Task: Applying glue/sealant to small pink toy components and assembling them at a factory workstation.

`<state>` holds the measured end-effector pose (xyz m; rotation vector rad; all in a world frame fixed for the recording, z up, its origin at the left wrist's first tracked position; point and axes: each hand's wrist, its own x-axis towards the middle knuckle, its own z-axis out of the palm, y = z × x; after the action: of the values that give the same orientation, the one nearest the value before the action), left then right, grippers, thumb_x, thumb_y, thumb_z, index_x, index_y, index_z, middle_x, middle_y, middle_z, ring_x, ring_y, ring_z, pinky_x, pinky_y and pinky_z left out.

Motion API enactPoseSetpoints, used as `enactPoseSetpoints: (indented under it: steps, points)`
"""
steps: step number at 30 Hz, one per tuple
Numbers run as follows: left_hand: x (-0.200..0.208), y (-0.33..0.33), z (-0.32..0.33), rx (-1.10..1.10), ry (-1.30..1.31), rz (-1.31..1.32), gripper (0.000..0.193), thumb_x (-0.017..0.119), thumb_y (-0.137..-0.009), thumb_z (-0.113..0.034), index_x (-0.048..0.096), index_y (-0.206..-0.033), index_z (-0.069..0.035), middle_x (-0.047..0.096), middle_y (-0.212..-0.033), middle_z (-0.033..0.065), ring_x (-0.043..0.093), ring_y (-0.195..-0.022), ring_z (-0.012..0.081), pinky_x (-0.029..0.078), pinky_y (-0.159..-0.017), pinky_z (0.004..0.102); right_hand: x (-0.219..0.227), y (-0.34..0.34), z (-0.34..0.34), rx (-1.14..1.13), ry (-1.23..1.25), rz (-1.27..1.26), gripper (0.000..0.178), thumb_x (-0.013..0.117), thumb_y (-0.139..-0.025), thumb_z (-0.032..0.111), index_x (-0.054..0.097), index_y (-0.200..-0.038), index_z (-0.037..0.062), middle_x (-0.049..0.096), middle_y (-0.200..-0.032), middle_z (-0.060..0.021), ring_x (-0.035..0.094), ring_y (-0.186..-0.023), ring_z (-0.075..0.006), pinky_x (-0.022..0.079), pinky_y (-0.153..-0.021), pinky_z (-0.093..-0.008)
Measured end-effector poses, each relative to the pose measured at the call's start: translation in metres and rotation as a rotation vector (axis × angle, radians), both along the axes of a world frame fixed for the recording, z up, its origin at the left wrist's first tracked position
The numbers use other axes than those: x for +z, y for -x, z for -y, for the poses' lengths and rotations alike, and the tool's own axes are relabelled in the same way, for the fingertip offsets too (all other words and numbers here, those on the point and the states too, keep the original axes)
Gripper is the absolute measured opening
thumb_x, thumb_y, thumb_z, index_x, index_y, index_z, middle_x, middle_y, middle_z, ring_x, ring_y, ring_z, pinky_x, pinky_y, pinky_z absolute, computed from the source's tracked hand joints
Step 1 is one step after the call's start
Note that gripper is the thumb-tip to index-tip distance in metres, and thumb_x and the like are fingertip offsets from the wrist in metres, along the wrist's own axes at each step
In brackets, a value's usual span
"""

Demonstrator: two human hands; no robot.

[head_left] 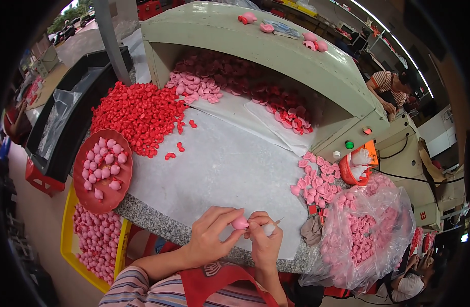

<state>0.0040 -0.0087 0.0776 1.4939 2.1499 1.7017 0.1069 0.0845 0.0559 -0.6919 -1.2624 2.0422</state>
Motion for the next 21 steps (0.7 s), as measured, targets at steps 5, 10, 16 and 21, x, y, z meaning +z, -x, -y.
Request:
enactPoseSetpoints:
  steps: [5, 10, 16, 21]
  points:
    - [0.000, 0.037, 0.019, 0.209, 0.024, -0.130, 0.034, 0.069, -0.063, 0.001, 0.059, -0.096, -0.001, 0.058, -0.091, 0.0115, 0.057, -0.078, 0.0214, 0.048, -0.062, 0.0274, -0.004, 0.005, 0.006, -0.056, -0.003, 0.042, 0.002, 0.057, -0.077, -0.001, 0.056, -0.076, -0.0021, 0.052, -0.087, -0.0098, 0.051, -0.061, -0.0129, 0.042, -0.052, -0.0243]
    - [-0.003, 0.128, 0.064, 0.830, 0.165, -0.366, 0.025, 0.062, -0.070, 0.000, 0.059, -0.095, -0.002, 0.056, -0.096, 0.0101, 0.054, -0.088, 0.0247, 0.044, -0.076, 0.0310, -0.010, -0.007, -0.009, -0.126, 0.006, 0.080, 0.002, 0.059, -0.075, -0.002, 0.056, -0.074, -0.0018, 0.053, -0.083, -0.0088, 0.051, -0.061, -0.0126, 0.043, -0.054, -0.0252]
    - [0.000, 0.177, 0.095, 1.207, 0.369, -0.465, 0.027, 0.062, -0.071, -0.006, 0.060, -0.098, -0.005, 0.055, -0.102, 0.0092, 0.050, -0.099, 0.0266, 0.040, -0.085, 0.0341, -0.013, 0.002, -0.010, -0.060, -0.046, 0.088, 0.003, 0.055, -0.076, -0.001, 0.055, -0.072, -0.0020, 0.052, -0.082, -0.0105, 0.051, -0.059, -0.0141, 0.042, -0.052, -0.0259]
    - [0.021, 0.193, -0.046, 0.596, -0.030, -0.260, 0.020, 0.062, -0.076, -0.010, 0.061, -0.094, -0.003, 0.057, -0.091, 0.0110, 0.057, -0.080, 0.0234, 0.046, -0.066, 0.0290, -0.010, 0.003, -0.009, -0.048, -0.017, 0.081, 0.003, 0.055, -0.075, -0.001, 0.055, -0.072, -0.0025, 0.053, -0.083, -0.0107, 0.052, -0.060, -0.0144, 0.042, -0.052, -0.0260]
